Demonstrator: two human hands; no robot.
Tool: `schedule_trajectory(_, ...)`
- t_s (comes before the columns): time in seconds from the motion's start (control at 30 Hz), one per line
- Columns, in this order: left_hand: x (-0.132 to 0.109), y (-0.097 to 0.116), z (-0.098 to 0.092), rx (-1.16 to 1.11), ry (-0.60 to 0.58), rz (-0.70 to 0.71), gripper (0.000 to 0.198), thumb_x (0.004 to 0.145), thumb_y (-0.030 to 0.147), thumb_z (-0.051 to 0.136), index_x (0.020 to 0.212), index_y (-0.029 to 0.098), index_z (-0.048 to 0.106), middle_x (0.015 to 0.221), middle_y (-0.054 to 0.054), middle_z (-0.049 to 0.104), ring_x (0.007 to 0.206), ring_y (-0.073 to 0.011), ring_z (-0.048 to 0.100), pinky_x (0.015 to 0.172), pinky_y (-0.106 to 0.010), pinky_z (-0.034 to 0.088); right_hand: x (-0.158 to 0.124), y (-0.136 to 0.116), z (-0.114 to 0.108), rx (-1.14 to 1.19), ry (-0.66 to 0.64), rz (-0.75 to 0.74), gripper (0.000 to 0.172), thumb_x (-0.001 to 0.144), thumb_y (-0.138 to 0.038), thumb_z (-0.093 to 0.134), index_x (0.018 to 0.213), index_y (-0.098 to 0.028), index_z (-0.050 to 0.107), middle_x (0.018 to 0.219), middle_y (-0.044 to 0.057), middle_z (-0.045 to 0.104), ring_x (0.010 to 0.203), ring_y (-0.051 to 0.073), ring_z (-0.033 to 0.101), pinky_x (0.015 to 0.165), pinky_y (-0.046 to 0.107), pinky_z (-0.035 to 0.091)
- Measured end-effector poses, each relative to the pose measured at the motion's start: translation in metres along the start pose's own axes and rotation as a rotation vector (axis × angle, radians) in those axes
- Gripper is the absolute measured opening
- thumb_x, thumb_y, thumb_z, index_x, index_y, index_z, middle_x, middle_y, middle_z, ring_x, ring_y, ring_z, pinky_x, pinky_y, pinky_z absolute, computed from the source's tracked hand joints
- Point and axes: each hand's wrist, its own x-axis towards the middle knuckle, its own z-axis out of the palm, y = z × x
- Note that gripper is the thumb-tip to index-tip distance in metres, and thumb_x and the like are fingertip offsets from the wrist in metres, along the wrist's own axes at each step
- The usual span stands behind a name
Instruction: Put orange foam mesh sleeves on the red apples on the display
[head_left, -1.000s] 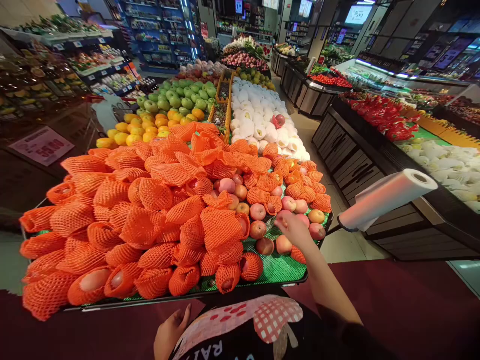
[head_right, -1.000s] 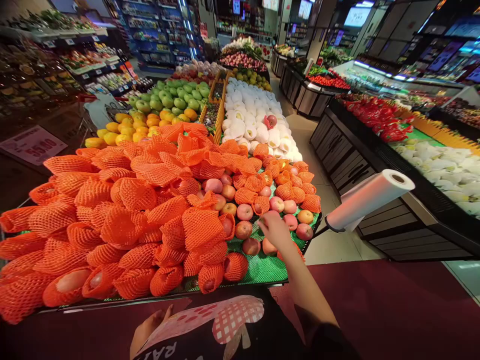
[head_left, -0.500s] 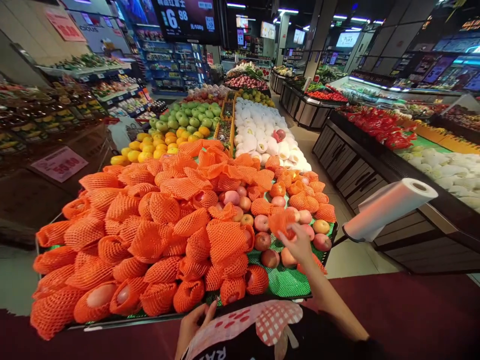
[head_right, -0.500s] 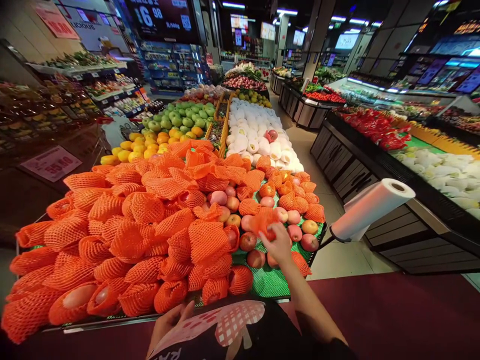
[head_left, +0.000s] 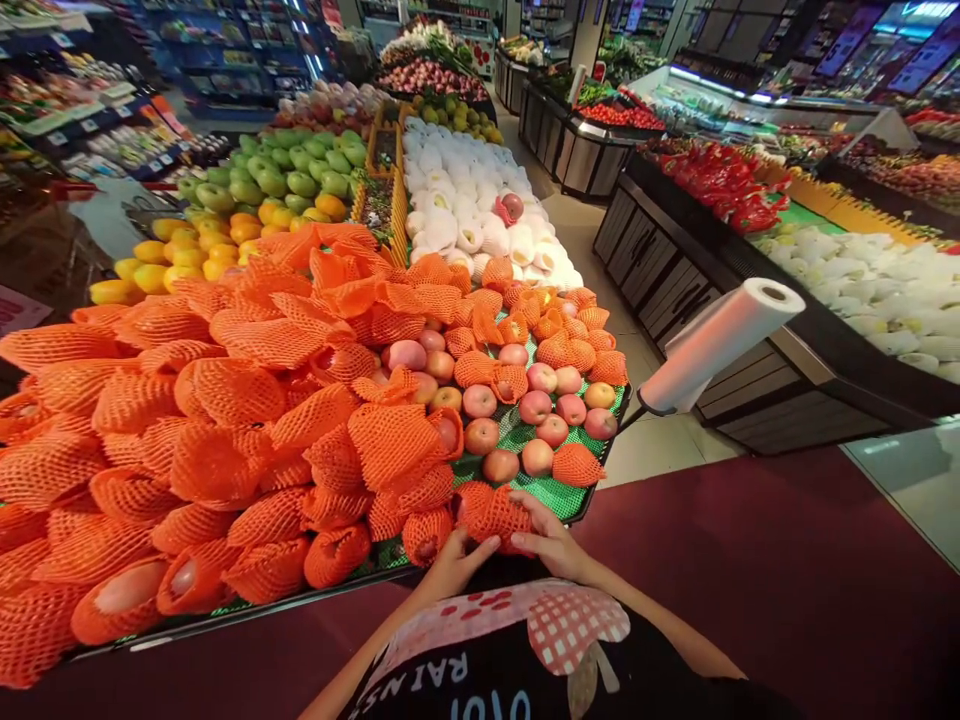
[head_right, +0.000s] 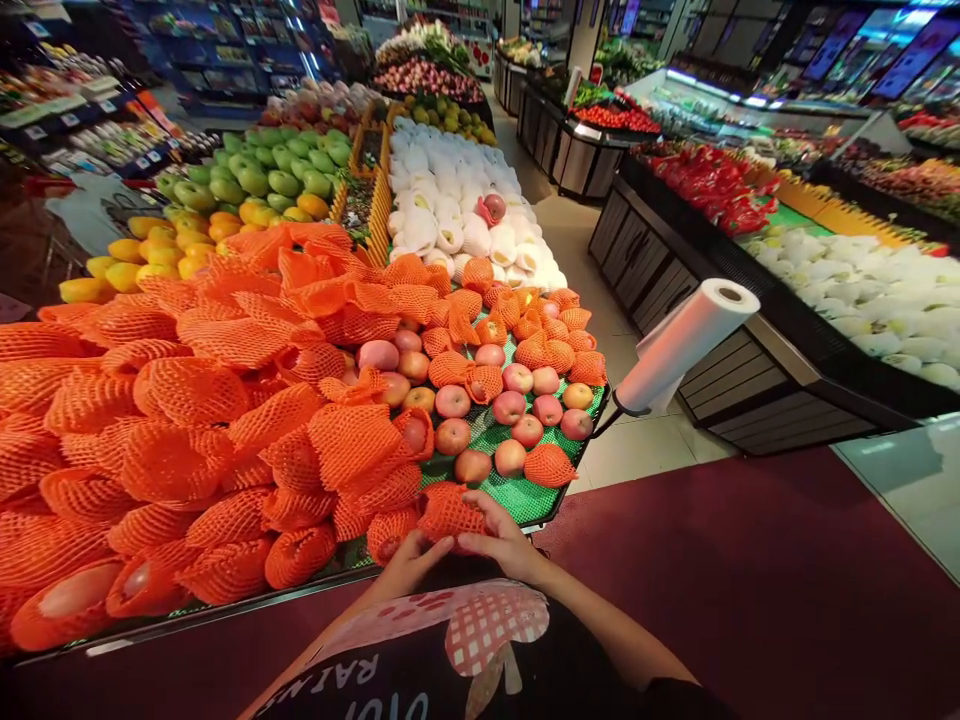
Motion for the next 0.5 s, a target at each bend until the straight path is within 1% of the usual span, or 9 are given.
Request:
schedule_trajectory(0.1, 0.004, 0.000, 0.015, -0.067, -0.033, 0.000, 0.074, 0.073, 0.078, 0.069, 0.113, 0.016, 0.071, 0.116, -0.013, 0.073, 0.117, -0.0318, 0.062, 0.111, -0.046, 0.044, -0.011, 0.000, -0.007, 0.101, 0.093, -0.006, 0.046, 0.067, -0.039, 0.077, 0.111, -0.027, 0.071, 0.131, 0.004, 0.065, 0.128, 0.026, 0.054, 0.115, 0.040, 0.035)
schedule_trajectory(0.13, 0.007, 0.001, 0.019, -0.074, -0.048, 0.006, 0.073, 0.073, 0.076, 0.071, 0.113, 0.016, 0.071, 0.116, -0.012, 0.073, 0.117, -0.0310, 0.062, 0.111, -0.046, 0.044, -0.015, 0.002, -0.011, 0.111, 0.117, -0.020, 0.042, 0.065, -0.038, 0.074, 0.105, -0.027, 0.075, 0.128, 0.004, 0.068, 0.128, 0.027, 0.055, 0.116, 0.040, 0.034)
schedule_trajectory(0.17, 0.010, 0.002, 0.023, -0.072, -0.068, 0.015, 0.070, 0.074, 0.074, 0.072, 0.113, 0.016, 0.071, 0.114, -0.012, 0.072, 0.115, -0.0299, 0.063, 0.109, -0.045, 0.044, -0.020, 0.004, -0.016, 0.119, 0.130, -0.028, 0.038, 0.064, -0.037, 0.071, 0.099, -0.027, 0.077, 0.121, 0.005, 0.072, 0.124, 0.028, 0.058, 0.113, 0.042, 0.037)
schedule_trajectory(0.2, 0.013, 0.002, 0.027, -0.060, -0.098, 0.029, 0.067, 0.074, 0.073, 0.073, 0.110, 0.016, 0.071, 0.111, -0.011, 0.072, 0.110, -0.0283, 0.063, 0.106, -0.043, 0.046, -0.025, 0.005, -0.021, 0.127, 0.135, -0.030, 0.033, 0.063, -0.037, 0.067, 0.091, -0.025, 0.079, 0.111, 0.006, 0.075, 0.115, 0.028, 0.062, 0.107, 0.043, 0.043)
schedule_trajectory(0.27, 0.018, 0.004, 0.033, -0.024, -0.165, 0.076, 0.062, 0.075, 0.072, 0.074, 0.101, 0.016, 0.071, 0.101, -0.008, 0.070, 0.101, -0.0248, 0.062, 0.098, -0.039, 0.048, -0.035, 0.009, -0.034, 0.136, 0.151, -0.025, 0.020, 0.061, -0.038, 0.063, 0.068, -0.023, 0.074, 0.085, 0.008, 0.074, 0.088, 0.027, 0.066, 0.084, 0.041, 0.052)
schedule_trajectory(0.3, 0.021, 0.006, 0.037, -0.002, -0.192, 0.105, 0.059, 0.075, 0.071, 0.074, 0.097, 0.015, 0.071, 0.098, -0.007, 0.068, 0.097, -0.0233, 0.061, 0.095, -0.037, 0.048, -0.038, 0.010, -0.039, 0.135, 0.164, -0.019, 0.017, 0.060, -0.039, 0.062, 0.059, -0.023, 0.068, 0.074, 0.007, 0.070, 0.074, 0.024, 0.063, 0.071, 0.038, 0.052)
schedule_trajectory(0.37, 0.026, 0.010, 0.043, 0.047, -0.217, 0.172, 0.054, 0.079, 0.067, 0.073, 0.095, 0.015, 0.070, 0.098, -0.007, 0.065, 0.097, -0.0223, 0.059, 0.093, -0.036, 0.048, -0.042, 0.010, -0.050, 0.120, 0.192, -0.004, 0.019, 0.061, -0.037, 0.064, 0.050, -0.022, 0.058, 0.059, 0.003, 0.060, 0.055, 0.017, 0.051, 0.052, 0.030, 0.043)
schedule_trajectory(0.43, 0.031, 0.013, 0.051, 0.097, -0.214, 0.241, 0.050, 0.084, 0.063, 0.070, 0.098, 0.016, 0.071, 0.106, -0.009, 0.065, 0.104, -0.0238, 0.060, 0.098, -0.038, 0.047, -0.042, 0.007, -0.058, 0.096, 0.195, 0.017, 0.021, 0.062, -0.033, 0.070, 0.052, -0.020, 0.057, 0.053, -0.001, 0.053, 0.048, 0.012, 0.043, 0.046, 0.025, 0.035)
schedule_trajectory(0.5, 0.037, 0.014, 0.061, 0.137, -0.224, 0.286, 0.048, 0.088, 0.061, 0.067, 0.106, 0.017, 0.073, 0.118, -0.012, 0.066, 0.115, -0.0271, 0.059, 0.107, -0.044, 0.044, -0.038, 0.000, -0.064, 0.053, 0.182, 0.002, 0.016, 0.062, -0.027, 0.078, 0.062, -0.020, 0.064, 0.057, -0.002, 0.056, 0.052, 0.012, 0.048, 0.052, 0.025, 0.042)
